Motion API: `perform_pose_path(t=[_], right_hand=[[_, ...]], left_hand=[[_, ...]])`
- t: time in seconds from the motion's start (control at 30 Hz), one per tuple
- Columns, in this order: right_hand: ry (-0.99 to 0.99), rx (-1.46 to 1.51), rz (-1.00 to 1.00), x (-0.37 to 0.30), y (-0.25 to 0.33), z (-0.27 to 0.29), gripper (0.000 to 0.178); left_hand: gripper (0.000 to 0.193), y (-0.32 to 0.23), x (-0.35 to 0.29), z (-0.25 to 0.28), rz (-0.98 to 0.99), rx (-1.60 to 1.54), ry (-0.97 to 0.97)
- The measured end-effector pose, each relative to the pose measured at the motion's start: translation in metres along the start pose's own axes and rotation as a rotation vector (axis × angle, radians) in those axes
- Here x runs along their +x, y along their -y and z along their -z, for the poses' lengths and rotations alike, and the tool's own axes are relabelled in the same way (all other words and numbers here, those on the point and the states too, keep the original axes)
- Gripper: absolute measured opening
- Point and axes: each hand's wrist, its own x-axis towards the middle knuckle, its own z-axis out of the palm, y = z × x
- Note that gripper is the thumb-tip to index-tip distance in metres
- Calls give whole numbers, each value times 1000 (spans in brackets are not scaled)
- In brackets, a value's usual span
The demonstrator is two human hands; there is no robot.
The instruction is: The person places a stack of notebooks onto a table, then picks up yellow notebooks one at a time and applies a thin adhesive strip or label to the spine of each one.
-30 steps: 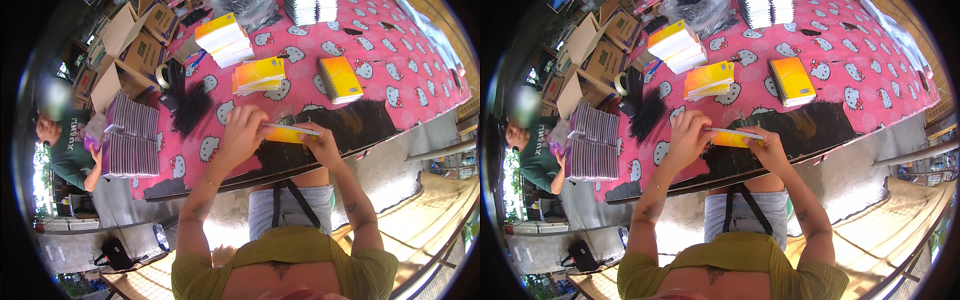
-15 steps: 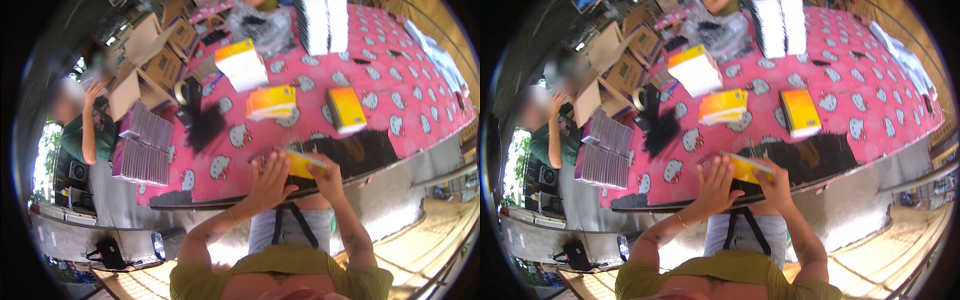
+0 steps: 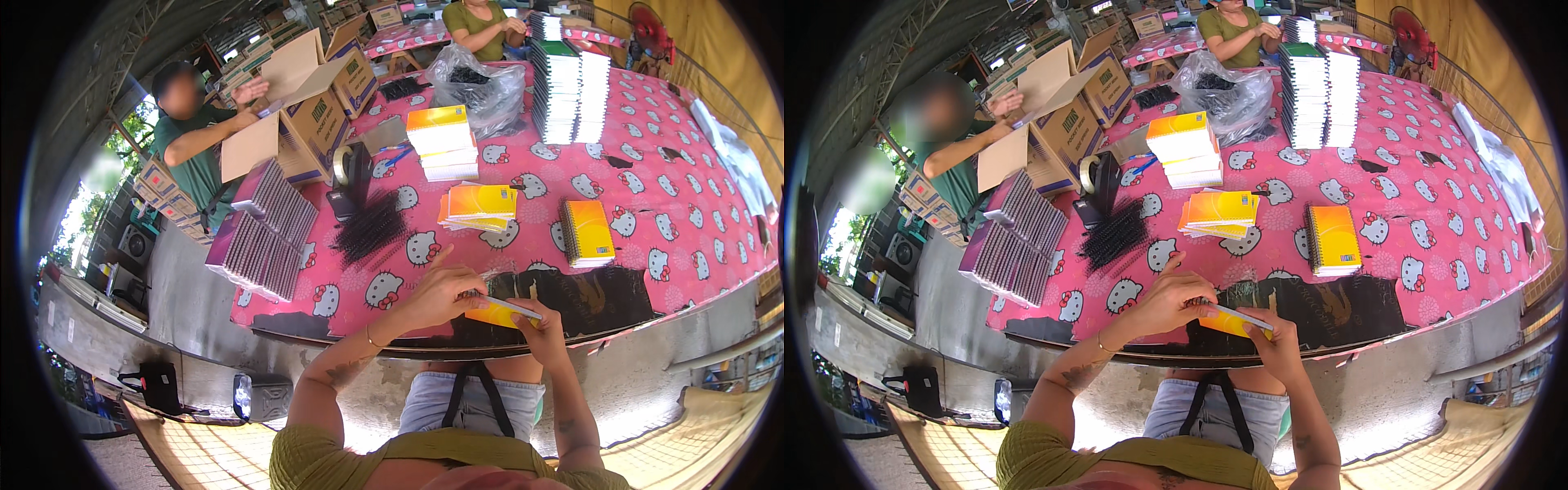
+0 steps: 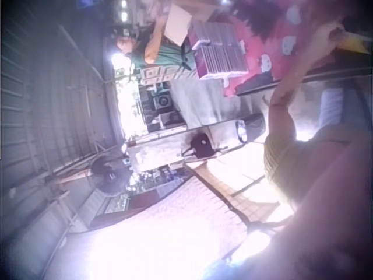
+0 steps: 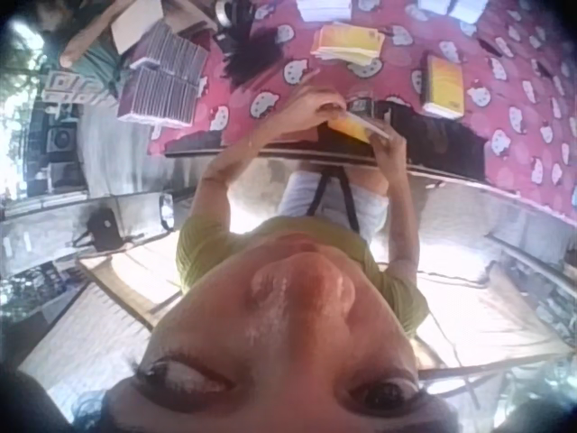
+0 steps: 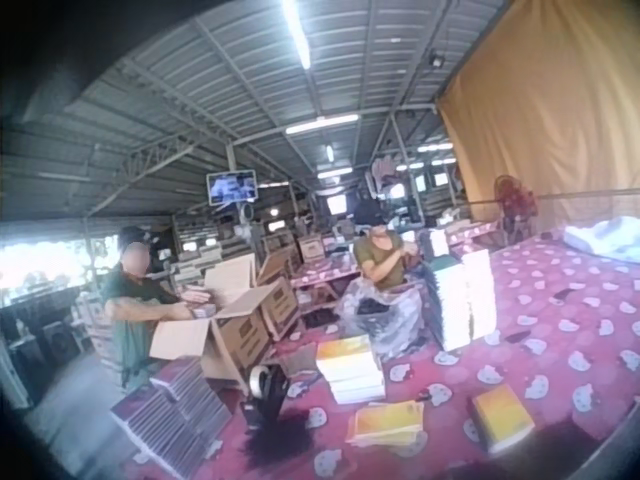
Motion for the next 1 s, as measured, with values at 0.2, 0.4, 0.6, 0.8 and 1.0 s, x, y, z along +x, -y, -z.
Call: perform_pose_path(t=[0.2,0.4,0.6,0.8,1.0], right_hand=[[7,18,13,1,0,-2,23],[-137,106,-3,-1,1,-5,23],[-101,60,2,-3,-1,-19,26],[-63,193,-104,0,7,-6,28],[-50,311,-151,0,11,-10,26]], left_hand=[[30,3,-3,5,28,15,76],[79,-24,-38,-52,-11,589,-116],[87,-20,-30,-49,32,732,-151],[86,-20,-50,-73,-42,693,-161],[88,-22,-49,-86,-89,675,-157]])
